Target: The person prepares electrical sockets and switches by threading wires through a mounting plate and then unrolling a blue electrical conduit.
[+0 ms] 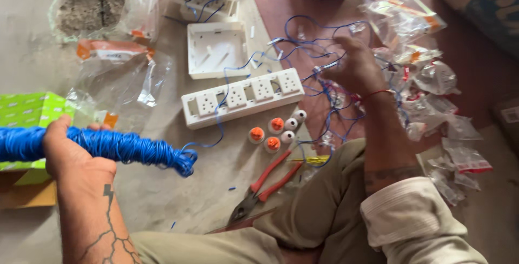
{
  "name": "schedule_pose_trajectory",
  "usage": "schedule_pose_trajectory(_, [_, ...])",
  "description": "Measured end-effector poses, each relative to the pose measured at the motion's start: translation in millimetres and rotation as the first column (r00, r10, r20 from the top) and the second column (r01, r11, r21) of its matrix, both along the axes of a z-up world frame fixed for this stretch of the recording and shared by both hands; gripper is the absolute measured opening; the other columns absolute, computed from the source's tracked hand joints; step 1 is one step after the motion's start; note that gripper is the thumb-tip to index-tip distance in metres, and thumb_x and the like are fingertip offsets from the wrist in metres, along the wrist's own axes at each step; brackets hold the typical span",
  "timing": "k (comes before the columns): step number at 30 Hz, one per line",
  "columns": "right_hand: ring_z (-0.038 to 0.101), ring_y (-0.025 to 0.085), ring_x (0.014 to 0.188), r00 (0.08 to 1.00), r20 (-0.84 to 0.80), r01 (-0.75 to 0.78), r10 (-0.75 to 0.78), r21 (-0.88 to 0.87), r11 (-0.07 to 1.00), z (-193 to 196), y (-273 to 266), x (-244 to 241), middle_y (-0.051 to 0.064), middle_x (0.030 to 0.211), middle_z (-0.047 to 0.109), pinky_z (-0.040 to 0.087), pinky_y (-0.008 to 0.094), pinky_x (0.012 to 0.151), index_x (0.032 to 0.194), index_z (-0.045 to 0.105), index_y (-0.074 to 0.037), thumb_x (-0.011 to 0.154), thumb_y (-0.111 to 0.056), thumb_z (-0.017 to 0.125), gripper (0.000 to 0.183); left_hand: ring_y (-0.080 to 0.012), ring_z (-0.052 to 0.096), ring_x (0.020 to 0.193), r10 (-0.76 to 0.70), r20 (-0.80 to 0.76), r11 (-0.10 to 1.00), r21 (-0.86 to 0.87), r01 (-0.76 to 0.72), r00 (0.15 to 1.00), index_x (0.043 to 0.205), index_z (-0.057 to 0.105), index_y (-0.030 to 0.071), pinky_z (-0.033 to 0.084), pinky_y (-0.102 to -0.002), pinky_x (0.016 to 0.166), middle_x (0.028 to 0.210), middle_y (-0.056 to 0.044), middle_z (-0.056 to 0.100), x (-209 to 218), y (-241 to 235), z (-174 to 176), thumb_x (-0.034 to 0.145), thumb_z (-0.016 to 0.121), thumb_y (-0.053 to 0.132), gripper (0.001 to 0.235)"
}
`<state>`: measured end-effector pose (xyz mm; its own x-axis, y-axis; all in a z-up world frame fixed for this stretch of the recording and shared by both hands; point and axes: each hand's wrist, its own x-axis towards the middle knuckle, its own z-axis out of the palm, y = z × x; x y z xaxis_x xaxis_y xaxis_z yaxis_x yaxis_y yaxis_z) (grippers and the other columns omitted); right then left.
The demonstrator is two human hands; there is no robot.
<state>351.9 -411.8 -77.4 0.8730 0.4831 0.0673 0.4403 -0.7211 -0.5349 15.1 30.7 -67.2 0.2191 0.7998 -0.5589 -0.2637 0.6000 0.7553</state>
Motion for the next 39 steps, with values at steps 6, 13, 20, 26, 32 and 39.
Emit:
schedule_pose_trajectory(6, [0.025, 0.046, 0.147, 0.988, -0.146, 0.000, -0.046, -0.298, 0.954, -55.7, -28.8, 24.1, 0.029, 0.156, 0.031, 0.030, 0.055, 0.113, 0.161, 0.024, -0.011, 0.045, -0.043, 0.109, 0.147, -0.0232, 0.064, 0.066, 0.103, -0.125, 0.995, 0.003, -0.104, 0.987, 0.107, 0.053, 0.004, 0.064, -0.044, 0.066, 0.081, -0.009, 0.063, 17.4, 13.5, -45.7, 0.086, 0.077, 0.023, 0.037])
schedule_pose_trajectory(13, [0.062, 0.036, 0.127, 0.893, -0.194, 0.246, -0.405, -0.544, 0.803, -57.7, 6.3, 9.7, 0.015, 0.132, 0.068, 0.050, 0.053, 0.106, 0.125, 0.074, -0.019, 0.089, -0.035, 0.071, 0.040, -0.0272, 0.062, 0.089, -0.067, -0.402, 0.993, 0.066, 0.102, 0.913, 0.122, 0.052, 0.001, 0.058, -0.047, 0.079, 0.106, -0.016, 0.061, 22.2, -21.9, -80.5, 0.085, 0.077, 0.032, 0.055])
schedule_pose_trajectory(20, [0.059, 0.014, 0.076, 0.904, 0.148, 0.152, -0.401, 0.765, 0.625, 21.9, -2.2, -11.5, 0.013, 0.090, 0.066, 0.047, 0.029, 0.067, 0.114, 0.063, 0.001, 0.107, -0.012, 0.059, 0.015, -0.0312, 0.060, 0.113, 0.087, -0.596, 0.718, 0.593, 0.365, 0.798, 0.137, 0.050, -0.002, 0.053, -0.050, 0.093, 0.131, -0.023, 0.060, 52.1, -43.3, -6.8, 0.084, 0.077, 0.040, 0.073])
schedule_pose_trajectory(26, [0.067, 0.022, 0.101, 0.940, 0.337, -0.250, -0.046, 0.776, 0.579, 56.2, 76.9, -93.3, 0.011, 0.111, 0.067, 0.055, 0.032, 0.092, 0.127, 0.061, -0.002, 0.104, -0.007, 0.065, 0.024, -0.0220, 0.065, 0.115, -0.849, 0.149, 0.514, 0.455, 0.727, 0.507, 0.145, 0.042, 0.009, 0.057, -0.038, 0.090, 0.133, -0.011, 0.066, 83.5, -130.0, 61.7, 0.085, 0.074, 0.052, 0.081])
schedule_pose_trajectory(32, [0.063, 0.035, 0.121, 0.664, 0.392, -0.747, 0.636, 0.393, 0.537, 84.7, 125.2, -157.9, 0.016, 0.126, 0.067, 0.053, 0.042, 0.101, 0.125, 0.062, -0.006, 0.089, -0.006, 0.077, 0.040, -0.0166, 0.064, 0.113, -0.884, 0.241, 0.468, 0.456, 0.757, 0.401, 0.145, 0.044, 0.011, 0.052, -0.032, 0.096, 0.125, -0.010, 0.064, 89.2, -160.9, 67.1, 0.094, 0.073, 0.022, 0.060])
schedule_pose_trajectory(39, [0.074, 0.015, 0.100, 0.739, 0.136, -0.634, 0.660, 0.473, 0.612, 56.7, 82.4, -79.6, 0.007, 0.118, 0.076, 0.060, 0.031, 0.086, 0.133, 0.066, -0.007, 0.085, -0.007, 0.082, 0.051, -0.0103, 0.063, 0.070, -0.758, -0.471, 0.322, 0.330, 0.887, 0.450, 0.108, 0.071, 0.005, 0.048, -0.029, 0.056, 0.083, -0.003, 0.069, 82.4, -133.8, 93.6, 0.097, 0.060, 0.015, 0.018])
